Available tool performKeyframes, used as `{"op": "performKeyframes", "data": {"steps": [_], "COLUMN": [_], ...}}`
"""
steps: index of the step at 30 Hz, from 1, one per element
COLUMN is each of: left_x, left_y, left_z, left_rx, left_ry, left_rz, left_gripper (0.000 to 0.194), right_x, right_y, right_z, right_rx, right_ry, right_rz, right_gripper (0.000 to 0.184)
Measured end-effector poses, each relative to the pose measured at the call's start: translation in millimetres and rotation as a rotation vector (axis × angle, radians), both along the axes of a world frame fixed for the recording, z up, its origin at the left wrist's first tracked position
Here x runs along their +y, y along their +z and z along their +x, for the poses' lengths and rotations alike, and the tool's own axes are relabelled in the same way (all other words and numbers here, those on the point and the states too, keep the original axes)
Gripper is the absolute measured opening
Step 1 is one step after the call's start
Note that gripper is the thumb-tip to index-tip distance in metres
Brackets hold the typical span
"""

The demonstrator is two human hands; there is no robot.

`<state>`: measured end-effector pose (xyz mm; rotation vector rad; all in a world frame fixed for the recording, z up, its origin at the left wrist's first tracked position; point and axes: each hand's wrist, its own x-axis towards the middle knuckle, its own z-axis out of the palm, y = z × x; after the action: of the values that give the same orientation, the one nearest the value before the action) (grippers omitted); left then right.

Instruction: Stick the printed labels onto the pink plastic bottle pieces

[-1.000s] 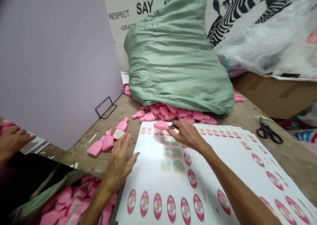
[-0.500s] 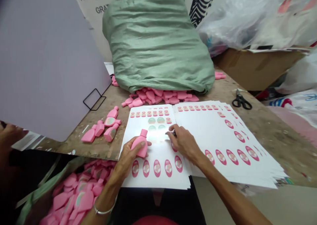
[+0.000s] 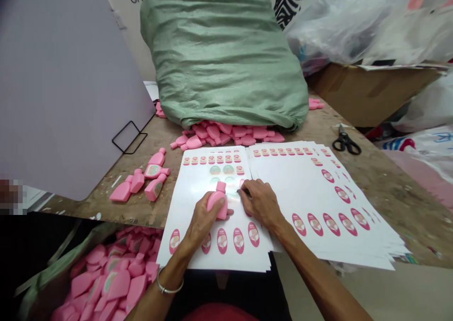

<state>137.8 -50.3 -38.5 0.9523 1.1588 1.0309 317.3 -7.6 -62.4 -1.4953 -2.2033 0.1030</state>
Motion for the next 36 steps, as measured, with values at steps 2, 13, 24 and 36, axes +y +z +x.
{"op": "performKeyframes", "data": {"steps": [2,13,24,36], "left_x": [0,1,4,2], "left_y": [0.2,3.4,-3.7,-4.0], "left_z": [0,-2,-2,-3], "left_rx": [0.004,-0.009,-0.020,-0.018], "left_ry": [0.001,-0.033,-0.047,-0.038], "left_rz": [0.006,-0.010,-0.008,0.004], "left_gripper": [0.039,0.039,0.039,0.039], "right_x": [2,0,0,-3], "right_y": [0.2,2.1,-1.7,-2.1], "right_z": [0,-3,-4,2], "right_rx": [-0.012,-0.078,0.067,-0.010], "right_ry": [0.003,0.014,0.084,0.062], "right_rz": [-0.017,0.117,0.034,0.087], "right_gripper": [0.012,0.016,0.011,0.015]}}
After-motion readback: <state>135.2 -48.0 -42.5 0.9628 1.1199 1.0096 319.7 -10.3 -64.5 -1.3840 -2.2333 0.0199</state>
